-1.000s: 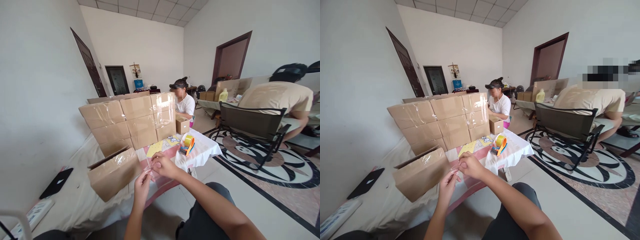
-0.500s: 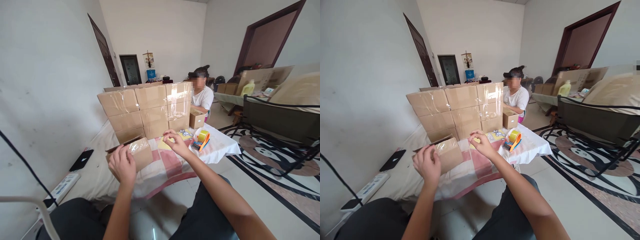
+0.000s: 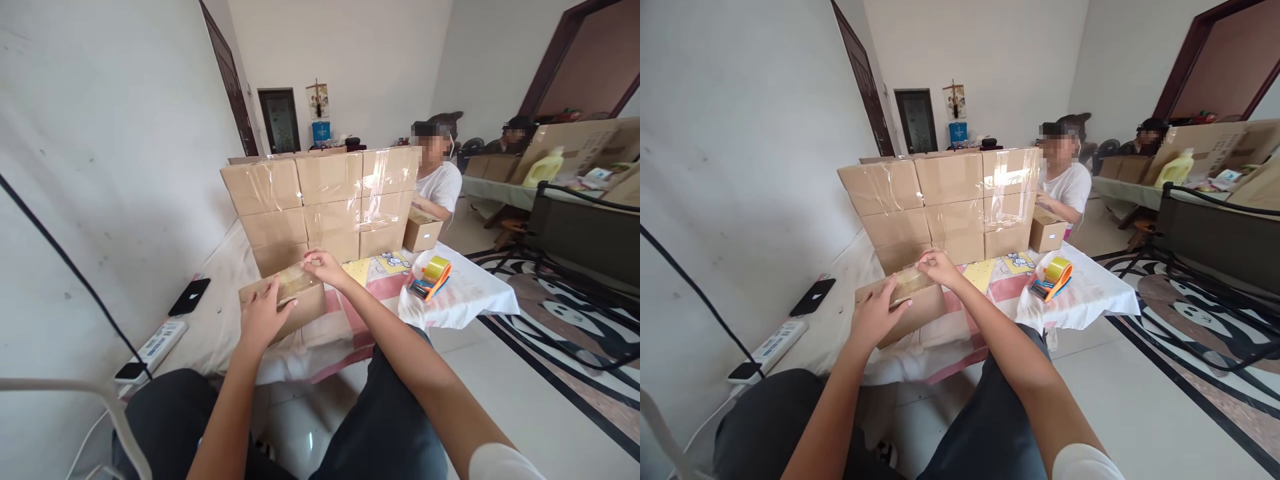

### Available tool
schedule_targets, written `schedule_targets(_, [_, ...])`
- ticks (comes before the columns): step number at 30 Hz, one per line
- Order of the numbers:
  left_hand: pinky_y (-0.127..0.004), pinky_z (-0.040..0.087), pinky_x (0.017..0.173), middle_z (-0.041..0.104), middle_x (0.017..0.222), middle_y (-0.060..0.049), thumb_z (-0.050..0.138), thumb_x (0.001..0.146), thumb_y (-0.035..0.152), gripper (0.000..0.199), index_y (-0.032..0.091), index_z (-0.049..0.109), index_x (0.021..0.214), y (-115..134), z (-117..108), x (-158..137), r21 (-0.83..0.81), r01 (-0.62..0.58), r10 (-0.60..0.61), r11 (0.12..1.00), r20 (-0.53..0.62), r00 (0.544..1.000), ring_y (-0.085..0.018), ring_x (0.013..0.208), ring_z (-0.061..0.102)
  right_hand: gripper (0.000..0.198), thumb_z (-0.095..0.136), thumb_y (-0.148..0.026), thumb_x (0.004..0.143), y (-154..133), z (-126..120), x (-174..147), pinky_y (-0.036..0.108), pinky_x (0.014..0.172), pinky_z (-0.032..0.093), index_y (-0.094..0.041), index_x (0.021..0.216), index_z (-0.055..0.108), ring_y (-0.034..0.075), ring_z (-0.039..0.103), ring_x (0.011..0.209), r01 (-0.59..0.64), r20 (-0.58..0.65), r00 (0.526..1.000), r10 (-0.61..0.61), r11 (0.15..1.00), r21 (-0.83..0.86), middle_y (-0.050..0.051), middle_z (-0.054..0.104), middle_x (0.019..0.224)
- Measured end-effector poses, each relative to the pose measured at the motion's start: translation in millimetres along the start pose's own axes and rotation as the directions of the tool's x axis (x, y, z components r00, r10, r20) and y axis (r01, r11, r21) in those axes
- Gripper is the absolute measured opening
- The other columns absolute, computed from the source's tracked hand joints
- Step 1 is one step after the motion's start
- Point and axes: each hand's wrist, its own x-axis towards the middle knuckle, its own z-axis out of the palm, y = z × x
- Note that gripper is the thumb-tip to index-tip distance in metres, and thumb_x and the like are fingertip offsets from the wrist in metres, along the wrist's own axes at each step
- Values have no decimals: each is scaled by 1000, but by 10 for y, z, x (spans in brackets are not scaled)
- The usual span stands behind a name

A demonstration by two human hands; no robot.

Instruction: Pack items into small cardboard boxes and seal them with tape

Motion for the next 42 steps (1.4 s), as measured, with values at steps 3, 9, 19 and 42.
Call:
schedule_targets(3, [-50,43,108,62,140,-15,53,93,50,69,18,39,153,-6,4,-4,-7,-9,9,1000,-21,1000,-37,125,60,12,70,-27,79,139,139,109,46,111,27,-18,71,70,27,51,122,-86,17,996,92,975,-205,7,64,115])
schedule_targets(9, [-49,39,112,61,141,-15,55,93,48,69,19,38,153,-35,61,-5,-41,-22,20,999,-54,998,-34,128,58,12,76,-29,73,292,195,120,52,110,29,-20,76,70,32,46,126,-160,33,983,181,929,-333,7,59,125])
schedule_targets(19, [-50,42,107,60,143,-14,51,95,43,56,21,50,146,-6,17,8,10,-58,58,998,-10,998,-35,125,59,25,65,-30,90,203,115,-46,49,110,36,-25,113,74,30,42,135,264,246,957,-155,815,-515,9,55,141])
schedule_targets(42, [-51,39,113,57,145,-11,44,99,32,44,20,58,140,491,280,432,-11,-506,506,862,21,862,-28,136,53,31,52,-19,95,711,-1903,-761,32,99,45,-14,122,68,25,62,118,-477,-382,879,287,560,-678,15,68,125])
